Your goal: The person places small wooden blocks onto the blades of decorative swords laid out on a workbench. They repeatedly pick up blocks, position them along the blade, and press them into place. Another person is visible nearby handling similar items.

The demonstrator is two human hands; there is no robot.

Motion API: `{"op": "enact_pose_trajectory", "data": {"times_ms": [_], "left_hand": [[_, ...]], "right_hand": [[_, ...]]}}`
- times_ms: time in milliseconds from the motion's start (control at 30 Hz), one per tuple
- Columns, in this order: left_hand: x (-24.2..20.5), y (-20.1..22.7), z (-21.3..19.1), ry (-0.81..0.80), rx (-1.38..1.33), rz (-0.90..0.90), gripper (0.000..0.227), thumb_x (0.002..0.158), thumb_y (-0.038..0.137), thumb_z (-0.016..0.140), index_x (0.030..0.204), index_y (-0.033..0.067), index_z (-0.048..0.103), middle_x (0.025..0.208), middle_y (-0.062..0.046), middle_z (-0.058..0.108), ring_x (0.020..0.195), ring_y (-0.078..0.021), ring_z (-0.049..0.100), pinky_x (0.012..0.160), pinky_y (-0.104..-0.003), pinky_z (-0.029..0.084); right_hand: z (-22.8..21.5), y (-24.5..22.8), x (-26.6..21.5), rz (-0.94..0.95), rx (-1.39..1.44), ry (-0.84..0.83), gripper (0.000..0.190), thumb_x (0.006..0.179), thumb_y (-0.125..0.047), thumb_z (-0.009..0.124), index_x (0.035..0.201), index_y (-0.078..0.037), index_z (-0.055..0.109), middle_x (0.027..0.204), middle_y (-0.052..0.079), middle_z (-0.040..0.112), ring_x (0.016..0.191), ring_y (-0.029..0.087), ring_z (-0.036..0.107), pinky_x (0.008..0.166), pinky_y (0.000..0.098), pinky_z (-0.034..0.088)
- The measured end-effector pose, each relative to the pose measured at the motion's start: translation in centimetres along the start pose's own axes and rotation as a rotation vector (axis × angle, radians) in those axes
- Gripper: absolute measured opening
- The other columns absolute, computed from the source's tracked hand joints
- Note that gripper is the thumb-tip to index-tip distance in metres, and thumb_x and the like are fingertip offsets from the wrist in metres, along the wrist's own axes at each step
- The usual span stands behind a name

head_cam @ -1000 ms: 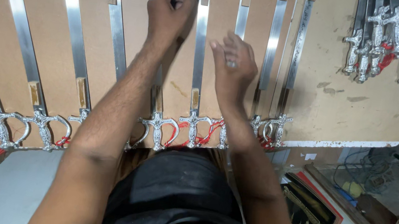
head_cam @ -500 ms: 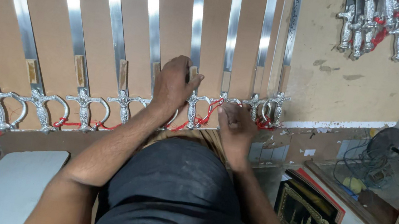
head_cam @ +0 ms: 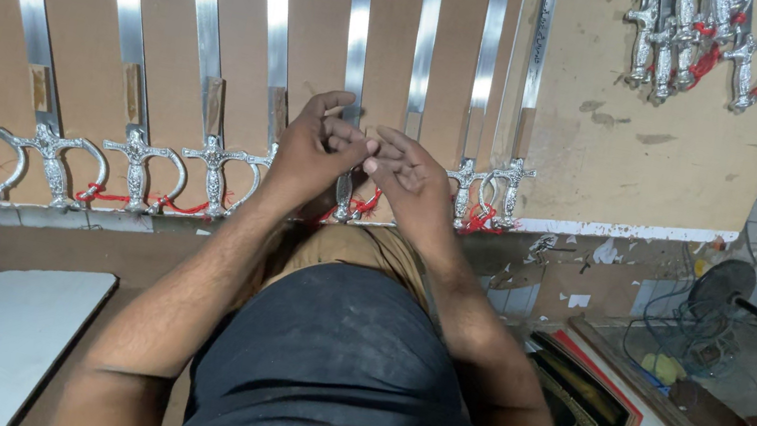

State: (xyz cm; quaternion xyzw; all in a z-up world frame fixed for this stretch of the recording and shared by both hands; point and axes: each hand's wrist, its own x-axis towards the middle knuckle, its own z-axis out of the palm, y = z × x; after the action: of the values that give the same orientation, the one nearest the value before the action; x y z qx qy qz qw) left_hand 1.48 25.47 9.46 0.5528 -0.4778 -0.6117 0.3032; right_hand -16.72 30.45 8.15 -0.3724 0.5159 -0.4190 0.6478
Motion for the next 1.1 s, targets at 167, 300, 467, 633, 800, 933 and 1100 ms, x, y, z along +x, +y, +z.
{"op": "enact_pose_trajectory", "data": {"times_ms": [167, 300, 467, 633, 800, 933, 1100], "left_hand": [[-1.4, -1.1, -1.0, -0.059, -0.054, -0.084, 0.075, 0.089, 0.016, 0.080, 0.147, -0.0073, 0.040, 0.099, -0.009, 0.074, 0.090, -0.0137, 0.069, 0.078, -0.026, 0.059], [-1.9, -2.5, -1.6, 0.106, 0.007, -0.016, 0.057, 0.094, 0.014, 0.075, 0.141, -0.0047, 0.048, 0.108, -0.010, 0.071, 0.097, -0.0141, 0.069, 0.080, -0.029, 0.060], [-0.8, -3.9, -1.9, 0.300, 0.160, 0.075, 0.027, 0.099, 0.008, 0.069, 0.124, -0.0010, 0.066, 0.109, -0.013, 0.074, 0.097, -0.0174, 0.073, 0.087, -0.032, 0.060], [0.8, -5.2, -1.1, 0.309, 0.335, 0.191, 0.020, 0.094, 0.005, 0.070, 0.114, -0.0006, 0.072, 0.103, -0.018, 0.073, 0.094, -0.0286, 0.073, 0.084, -0.038, 0.057], [2.1, -6.1, -0.7, 0.323, 0.375, 0.184, 0.019, 0.095, 0.006, 0.067, 0.112, 0.0001, 0.074, 0.103, -0.019, 0.074, 0.095, -0.0333, 0.073, 0.086, -0.042, 0.056], [1.9, -6.2, -0.8, 0.300, 0.363, 0.174, 0.020, 0.095, 0.006, 0.066, 0.111, -0.0005, 0.074, 0.102, -0.019, 0.074, 0.095, -0.0332, 0.073, 0.085, -0.042, 0.056], [1.7, -5.5, -0.7, 0.302, 0.358, 0.141, 0.019, 0.093, 0.010, 0.072, 0.108, -0.0007, 0.075, 0.096, -0.019, 0.074, 0.090, -0.0326, 0.073, 0.082, -0.042, 0.056]], "right_hand": [[0.0, -0.7, 0.1, 0.082, -0.105, -0.105, 0.059, 0.094, -0.003, 0.073, 0.148, 0.000, 0.051, 0.110, 0.009, 0.072, 0.100, 0.011, 0.070, 0.091, 0.0269, 0.060], [-0.6, -0.8, 1.5, 0.081, -0.254, -0.056, 0.054, 0.096, -0.004, 0.075, 0.147, 0.000, 0.058, 0.103, 0.008, 0.070, 0.090, 0.012, 0.068, 0.082, 0.0261, 0.062], [-1.1, -0.6, 5.7, -0.053, -0.341, 0.103, 0.043, 0.094, -0.007, 0.077, 0.134, -0.001, 0.063, 0.096, 0.006, 0.073, 0.084, 0.010, 0.073, 0.073, 0.0245, 0.061], [1.6, 0.2, 7.2, -0.176, -0.626, 0.081, 0.038, 0.089, -0.012, 0.084, 0.122, -0.001, 0.067, 0.089, 0.009, 0.074, 0.078, 0.014, 0.075, 0.067, 0.0265, 0.058], [3.0, 0.6, 7.2, -0.308, -0.909, 0.089, 0.041, 0.085, -0.016, 0.087, 0.118, 0.000, 0.068, 0.087, 0.014, 0.069, 0.072, 0.022, 0.067, 0.067, 0.0365, 0.054], [2.7, 0.9, 7.0, -0.321, -0.897, 0.081, 0.034, 0.089, -0.015, 0.082, 0.117, 0.000, 0.070, 0.087, 0.014, 0.068, 0.076, 0.024, 0.067, 0.070, 0.0393, 0.054], [1.9, 1.6, 6.8, -0.408, -0.802, 0.060, 0.027, 0.099, -0.007, 0.070, 0.125, -0.001, 0.070, 0.104, 0.017, 0.072, 0.089, 0.024, 0.071, 0.080, 0.0364, 0.058]]}}
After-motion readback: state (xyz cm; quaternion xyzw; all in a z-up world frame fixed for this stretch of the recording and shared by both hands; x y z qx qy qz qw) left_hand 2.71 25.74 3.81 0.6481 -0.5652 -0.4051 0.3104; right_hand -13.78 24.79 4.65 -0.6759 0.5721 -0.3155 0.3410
